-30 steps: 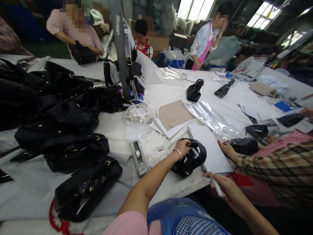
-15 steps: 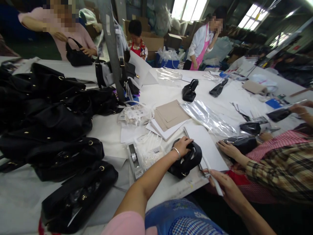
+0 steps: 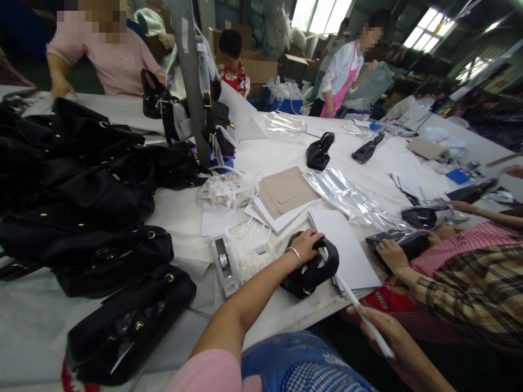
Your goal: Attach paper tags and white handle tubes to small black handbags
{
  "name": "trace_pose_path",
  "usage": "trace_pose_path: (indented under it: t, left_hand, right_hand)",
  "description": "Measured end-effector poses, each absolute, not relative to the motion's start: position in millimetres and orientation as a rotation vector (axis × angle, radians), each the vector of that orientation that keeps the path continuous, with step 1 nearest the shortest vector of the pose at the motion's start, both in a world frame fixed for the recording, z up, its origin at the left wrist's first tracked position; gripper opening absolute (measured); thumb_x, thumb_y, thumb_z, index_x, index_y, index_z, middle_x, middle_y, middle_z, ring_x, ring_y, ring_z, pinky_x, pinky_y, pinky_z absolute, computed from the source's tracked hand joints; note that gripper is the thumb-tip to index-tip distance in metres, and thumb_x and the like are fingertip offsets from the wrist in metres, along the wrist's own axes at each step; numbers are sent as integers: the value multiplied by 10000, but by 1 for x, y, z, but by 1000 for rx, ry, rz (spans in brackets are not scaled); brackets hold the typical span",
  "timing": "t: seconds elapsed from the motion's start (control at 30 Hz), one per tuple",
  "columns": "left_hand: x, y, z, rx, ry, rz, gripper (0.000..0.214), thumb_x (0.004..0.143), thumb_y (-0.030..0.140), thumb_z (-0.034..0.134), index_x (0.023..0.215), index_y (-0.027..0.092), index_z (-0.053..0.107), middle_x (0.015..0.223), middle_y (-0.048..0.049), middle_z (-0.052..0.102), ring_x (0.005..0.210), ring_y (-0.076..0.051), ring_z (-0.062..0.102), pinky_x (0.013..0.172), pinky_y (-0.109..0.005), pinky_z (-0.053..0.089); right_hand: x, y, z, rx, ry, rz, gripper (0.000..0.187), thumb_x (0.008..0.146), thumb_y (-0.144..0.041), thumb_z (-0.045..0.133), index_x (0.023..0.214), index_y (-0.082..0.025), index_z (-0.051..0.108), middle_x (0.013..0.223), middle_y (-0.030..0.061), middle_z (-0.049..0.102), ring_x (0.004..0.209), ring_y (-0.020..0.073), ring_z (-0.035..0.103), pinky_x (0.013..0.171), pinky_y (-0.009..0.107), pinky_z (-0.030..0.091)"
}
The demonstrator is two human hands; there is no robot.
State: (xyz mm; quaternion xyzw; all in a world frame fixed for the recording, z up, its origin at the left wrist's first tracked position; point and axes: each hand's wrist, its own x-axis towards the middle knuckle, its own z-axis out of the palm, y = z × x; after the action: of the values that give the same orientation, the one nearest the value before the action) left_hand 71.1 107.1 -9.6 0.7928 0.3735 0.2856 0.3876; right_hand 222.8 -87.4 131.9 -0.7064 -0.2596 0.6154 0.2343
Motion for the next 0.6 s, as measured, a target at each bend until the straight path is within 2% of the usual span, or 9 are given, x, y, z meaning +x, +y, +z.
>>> trace_pose_path:
  t: [0.17,0.4,0.5,0.6]
  left_hand:
    - [71,108,-9,2013,939,712,647,707,258,717,1300,256,458,1251,-62,460,1125,-233,497,961,-348,442]
    - [75,111,-7,2042,961,730,489,764,275,664,1233,248,530,1234,-49,504,1110,-213,517,947,-324,448]
    - [78,114,-5,2076,963,732,407,783,243,625,1186,235,568,1203,-45,537,1077,-205,538,928,-307,459]
    - [79,117,-4,2059,982,726,386,787,183,578,1170,230,581,1181,-46,560,1034,-196,560,907,-299,471]
  right_hand:
    - [224,-78,128,-1894,-635,1651,378,799,-508,605,918,-152,639,542,-61,374,383,23,219,359,169,136]
    - [217,-55,120,-1806,-629,1642,355,815,-481,610,942,-153,652,565,-52,393,415,30,256,374,164,199]
    - [217,-42,116,-1826,-655,1617,376,808,-497,607,969,-160,650,544,-55,379,426,52,275,382,176,201]
    - [219,-28,110,-1845,-789,1534,420,814,-531,576,1017,-169,637,584,-46,436,438,69,292,390,199,198]
